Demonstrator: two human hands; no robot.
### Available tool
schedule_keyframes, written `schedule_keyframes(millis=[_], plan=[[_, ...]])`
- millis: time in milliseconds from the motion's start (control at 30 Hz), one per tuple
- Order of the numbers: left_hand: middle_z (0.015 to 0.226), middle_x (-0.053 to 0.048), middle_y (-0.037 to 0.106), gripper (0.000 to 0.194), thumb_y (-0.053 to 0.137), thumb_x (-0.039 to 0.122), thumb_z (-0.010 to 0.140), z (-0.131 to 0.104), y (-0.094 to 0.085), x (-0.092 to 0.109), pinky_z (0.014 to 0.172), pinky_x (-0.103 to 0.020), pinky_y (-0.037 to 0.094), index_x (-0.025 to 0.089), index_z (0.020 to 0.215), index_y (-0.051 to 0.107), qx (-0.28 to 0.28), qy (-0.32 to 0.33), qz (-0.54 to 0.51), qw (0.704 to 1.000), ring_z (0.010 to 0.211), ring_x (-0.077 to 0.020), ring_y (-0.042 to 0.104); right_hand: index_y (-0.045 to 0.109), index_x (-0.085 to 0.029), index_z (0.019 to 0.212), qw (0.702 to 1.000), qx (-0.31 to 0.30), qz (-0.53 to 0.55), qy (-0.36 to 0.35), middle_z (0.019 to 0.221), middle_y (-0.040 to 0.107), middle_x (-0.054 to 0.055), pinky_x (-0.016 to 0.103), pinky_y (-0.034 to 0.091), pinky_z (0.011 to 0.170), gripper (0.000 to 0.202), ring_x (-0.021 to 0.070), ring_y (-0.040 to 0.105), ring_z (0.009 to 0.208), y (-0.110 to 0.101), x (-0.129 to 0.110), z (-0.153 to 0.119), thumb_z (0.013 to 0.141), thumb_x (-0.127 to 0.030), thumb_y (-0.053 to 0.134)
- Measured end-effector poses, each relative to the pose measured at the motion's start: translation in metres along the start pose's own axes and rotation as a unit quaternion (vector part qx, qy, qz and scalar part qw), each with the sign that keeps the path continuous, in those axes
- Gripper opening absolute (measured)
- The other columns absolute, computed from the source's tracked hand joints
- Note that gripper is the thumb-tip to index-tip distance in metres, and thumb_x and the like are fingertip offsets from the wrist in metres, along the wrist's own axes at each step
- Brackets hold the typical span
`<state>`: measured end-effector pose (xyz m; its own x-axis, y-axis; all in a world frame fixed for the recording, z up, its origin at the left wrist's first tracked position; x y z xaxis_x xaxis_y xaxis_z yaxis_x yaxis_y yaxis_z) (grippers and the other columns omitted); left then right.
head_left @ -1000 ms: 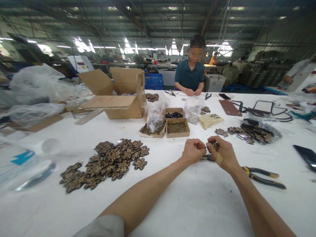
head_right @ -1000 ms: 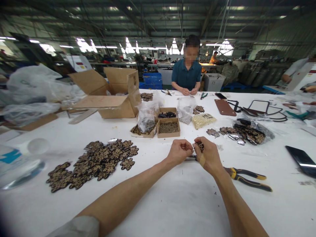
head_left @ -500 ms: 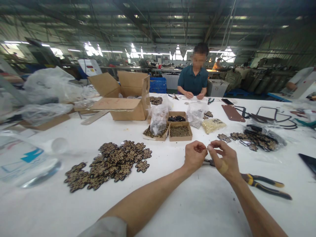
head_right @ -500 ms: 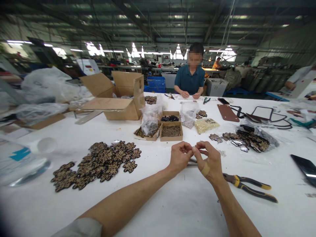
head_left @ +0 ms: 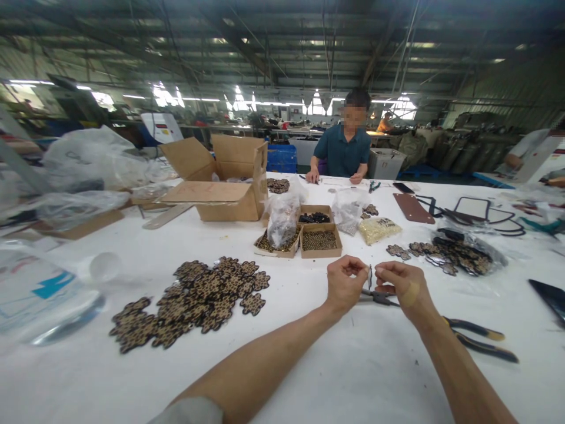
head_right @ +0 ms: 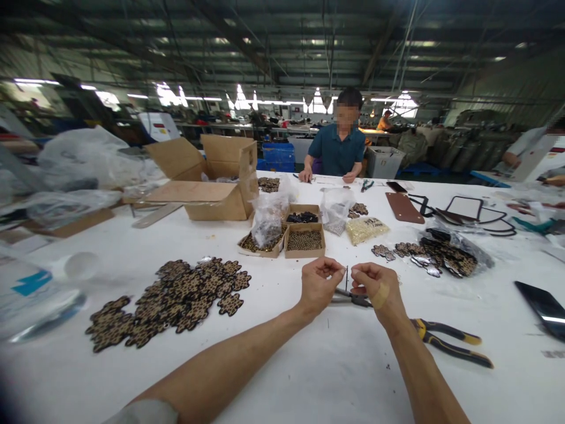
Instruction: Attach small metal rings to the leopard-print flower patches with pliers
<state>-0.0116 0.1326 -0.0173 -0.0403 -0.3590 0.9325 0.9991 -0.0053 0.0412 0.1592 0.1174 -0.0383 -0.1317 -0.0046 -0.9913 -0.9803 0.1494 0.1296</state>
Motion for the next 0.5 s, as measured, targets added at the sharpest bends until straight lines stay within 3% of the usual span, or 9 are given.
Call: schedule_keyframes(millis=[267,500], plan=[[0.078,-0.004,0.072,0.012,0.073,0.027,0.077,-0.001,0.002,0.004,0.071,-0.028,0.053,0.016,0.082,0.07,-0.013,0.016,0.008,1.0,0.071,-0.0144,0.064,0.072,-0.013,0.08,0.998,-0.031,-0.054,0.016,0.063,0.065,0.003,0.031,0.062,0.055,0.035,0.0146,0.06,0.055,0.008,0.004,0.0,0.069,-0.045,0.082],[0.079,-0.003,0.07,0.006,0.066,0.022,0.081,-0.003,0.007,0.018,0.07,-0.027,0.05,0.018,0.081,0.07,-0.045,0.071,0.066,0.994,0.071,-0.0137,0.06,0.067,-0.014,0.078,0.995,-0.047,-0.092,0.006,0.057,0.061,0.0,0.031,0.059,0.056,0.032,0.0137,0.056,0.052,0.006,0.003,-0.001,0.073,-0.044,0.077]])
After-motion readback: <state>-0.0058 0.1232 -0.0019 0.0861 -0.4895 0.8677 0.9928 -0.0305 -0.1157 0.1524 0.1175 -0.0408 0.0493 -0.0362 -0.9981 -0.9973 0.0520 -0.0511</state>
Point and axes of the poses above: each hand's wrist, its own z-axis towards the middle knuckle, its own y-axis out of the palm, x = y × z, the point moved 8 cm from there along z, towards the middle knuckle
